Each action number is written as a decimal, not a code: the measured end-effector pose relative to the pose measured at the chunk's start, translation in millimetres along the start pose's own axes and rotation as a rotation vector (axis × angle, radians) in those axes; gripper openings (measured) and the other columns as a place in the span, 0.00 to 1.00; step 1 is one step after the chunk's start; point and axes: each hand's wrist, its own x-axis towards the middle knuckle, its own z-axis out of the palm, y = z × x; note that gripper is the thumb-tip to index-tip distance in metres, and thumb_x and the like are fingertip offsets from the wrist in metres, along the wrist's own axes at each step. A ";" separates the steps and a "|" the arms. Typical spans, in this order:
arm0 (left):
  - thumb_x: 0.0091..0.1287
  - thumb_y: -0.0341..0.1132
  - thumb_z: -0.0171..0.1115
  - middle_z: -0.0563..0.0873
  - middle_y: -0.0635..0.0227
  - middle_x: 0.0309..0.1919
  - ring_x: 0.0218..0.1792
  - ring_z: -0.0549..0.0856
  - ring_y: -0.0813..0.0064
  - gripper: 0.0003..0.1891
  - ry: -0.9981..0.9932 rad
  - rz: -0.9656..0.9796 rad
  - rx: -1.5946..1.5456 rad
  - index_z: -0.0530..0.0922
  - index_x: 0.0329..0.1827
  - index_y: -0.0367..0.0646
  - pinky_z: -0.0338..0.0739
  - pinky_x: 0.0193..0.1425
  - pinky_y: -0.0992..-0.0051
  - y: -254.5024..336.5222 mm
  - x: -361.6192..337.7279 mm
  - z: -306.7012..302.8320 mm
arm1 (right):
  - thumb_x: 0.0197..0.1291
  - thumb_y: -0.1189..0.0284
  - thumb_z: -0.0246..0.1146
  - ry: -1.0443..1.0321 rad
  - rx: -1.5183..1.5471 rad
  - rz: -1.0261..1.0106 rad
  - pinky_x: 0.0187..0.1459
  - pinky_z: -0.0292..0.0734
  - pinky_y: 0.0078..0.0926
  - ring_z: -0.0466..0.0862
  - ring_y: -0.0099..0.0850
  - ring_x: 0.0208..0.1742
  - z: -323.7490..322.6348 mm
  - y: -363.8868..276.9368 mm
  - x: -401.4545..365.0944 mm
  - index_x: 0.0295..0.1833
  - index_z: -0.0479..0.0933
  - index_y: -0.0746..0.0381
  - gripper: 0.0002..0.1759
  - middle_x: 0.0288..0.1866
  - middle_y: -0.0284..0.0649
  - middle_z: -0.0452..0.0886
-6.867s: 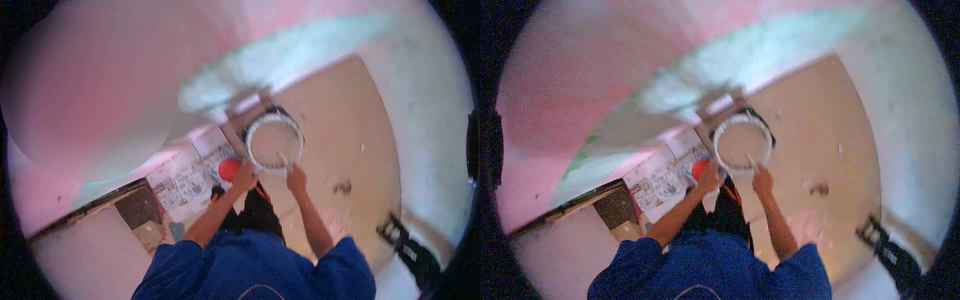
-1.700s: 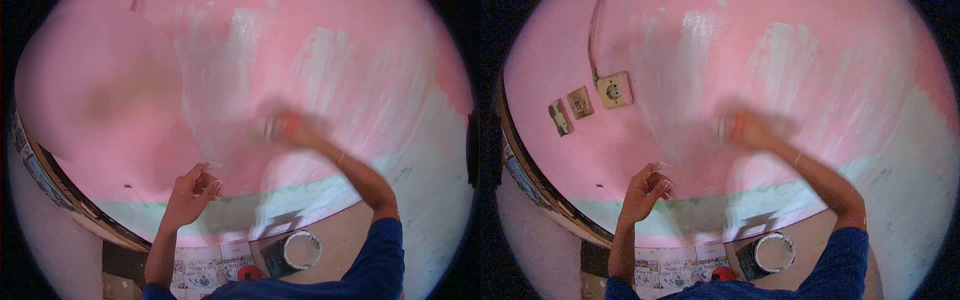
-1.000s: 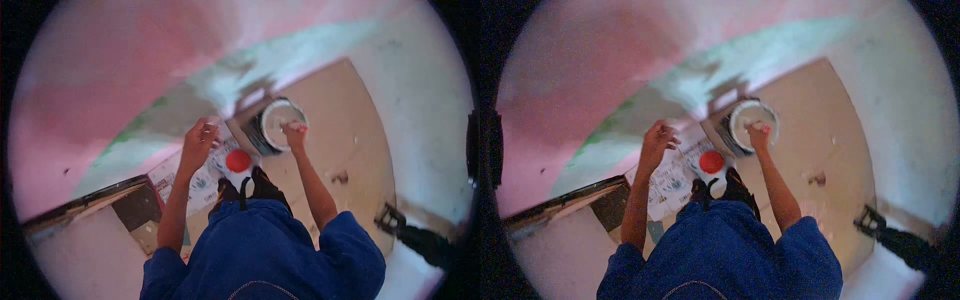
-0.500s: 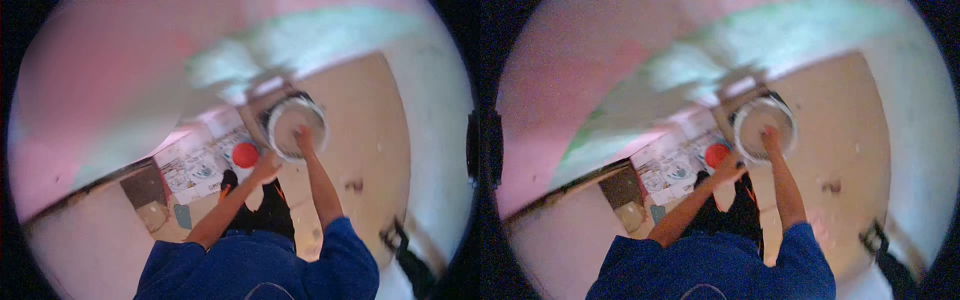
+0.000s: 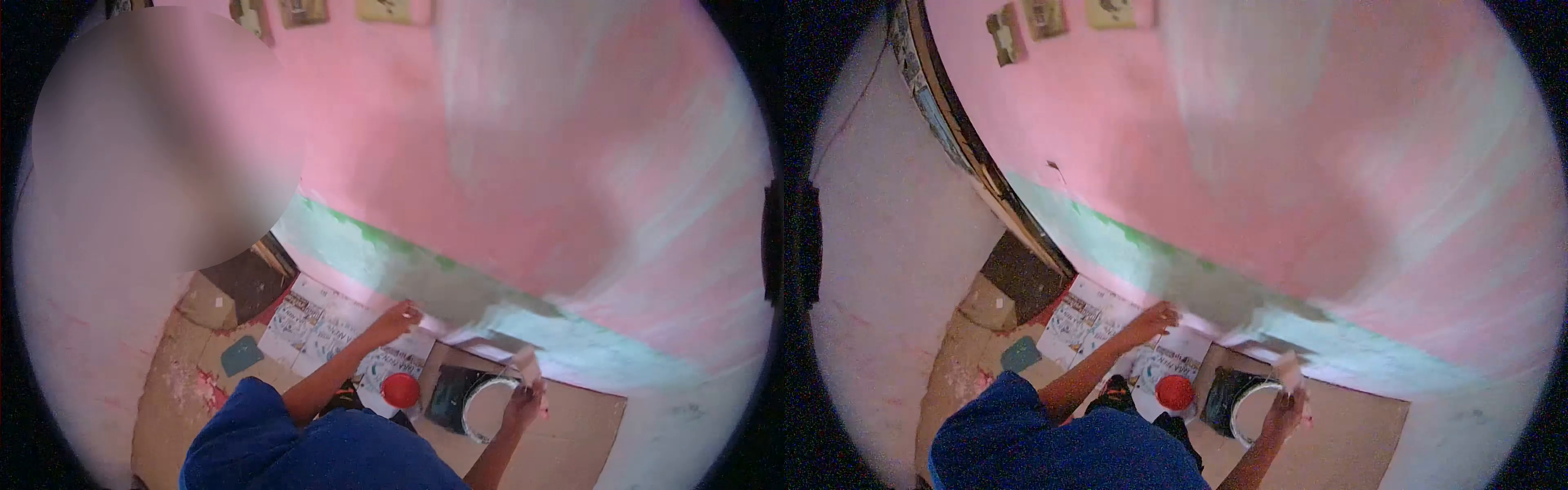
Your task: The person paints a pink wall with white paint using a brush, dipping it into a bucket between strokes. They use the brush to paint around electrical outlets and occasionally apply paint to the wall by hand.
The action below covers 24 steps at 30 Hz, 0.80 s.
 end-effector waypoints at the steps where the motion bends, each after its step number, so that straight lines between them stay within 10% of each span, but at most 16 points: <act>1: 0.63 0.43 0.57 0.77 0.72 0.42 0.44 0.77 0.77 0.20 0.029 0.009 -0.007 0.67 0.54 0.45 0.73 0.46 0.72 17.3 7.3 -12.0 | 0.59 0.71 0.58 -0.133 -0.097 -0.093 0.45 0.72 0.26 0.76 0.29 0.45 35.1 0.2 7.9 0.44 0.71 0.60 0.09 0.43 0.37 0.77; 4: 0.64 0.44 0.54 0.76 0.64 0.48 0.48 0.78 0.68 0.21 0.133 0.037 -0.161 0.66 0.55 0.42 0.74 0.50 0.68 90.2 -2.7 -36.6 | 0.59 0.74 0.56 -0.256 0.060 -0.137 0.46 0.73 0.29 0.75 0.30 0.46 149.6 5.1 3.1 0.44 0.70 0.60 0.08 0.44 0.40 0.76; 6: 0.64 0.44 0.53 0.76 0.62 0.48 0.48 0.78 0.67 0.20 0.135 0.108 -0.138 0.66 0.54 0.41 0.74 0.51 0.68 130.8 -13.4 -46.5 | 0.53 0.80 0.60 -0.434 -0.580 -0.761 0.47 0.73 0.27 0.74 0.28 0.47 202.6 23.6 11.7 0.45 0.70 0.63 0.12 0.48 0.41 0.73; 9: 0.65 0.41 0.53 0.76 0.61 0.47 0.48 0.78 0.69 0.19 0.144 0.212 -0.138 0.65 0.53 0.39 0.74 0.50 0.69 163.8 -25.9 -67.9 | 0.45 0.83 0.65 -0.483 -0.541 -0.683 0.43 0.74 0.24 0.75 0.27 0.45 319.9 19.6 -55.1 0.37 0.74 0.66 0.11 0.44 0.41 0.75; 15: 0.65 0.42 0.54 0.75 0.60 0.49 0.48 0.78 0.67 0.21 0.184 0.344 -0.049 0.66 0.53 0.36 0.74 0.51 0.70 184.5 -16.5 -114.6 | 0.47 0.81 0.65 -0.992 -0.775 -1.283 0.41 0.74 0.21 0.78 0.26 0.38 397.1 54.2 -77.8 0.37 0.75 0.66 0.10 0.35 0.38 0.78; 21: 0.61 0.35 0.55 0.70 0.44 0.55 0.56 0.70 0.48 0.26 0.748 1.327 0.949 0.62 0.61 0.34 0.59 0.63 0.57 308.0 7.6 -118.2 | 0.47 0.81 0.65 -0.558 -0.669 -0.813 0.41 0.76 0.21 0.77 0.23 0.37 355.3 90.0 -79.3 0.39 0.74 0.67 0.11 0.35 0.37 0.77; 24: 0.61 0.37 0.53 0.72 0.48 0.53 0.57 0.70 0.52 0.24 0.915 1.429 1.278 0.65 0.58 0.34 0.55 0.66 0.57 360.3 38.3 -114.3 | 0.49 0.79 0.64 -0.365 -0.538 -0.690 0.43 0.76 0.22 0.77 0.24 0.38 327.9 89.3 -78.3 0.40 0.73 0.67 0.11 0.36 0.38 0.76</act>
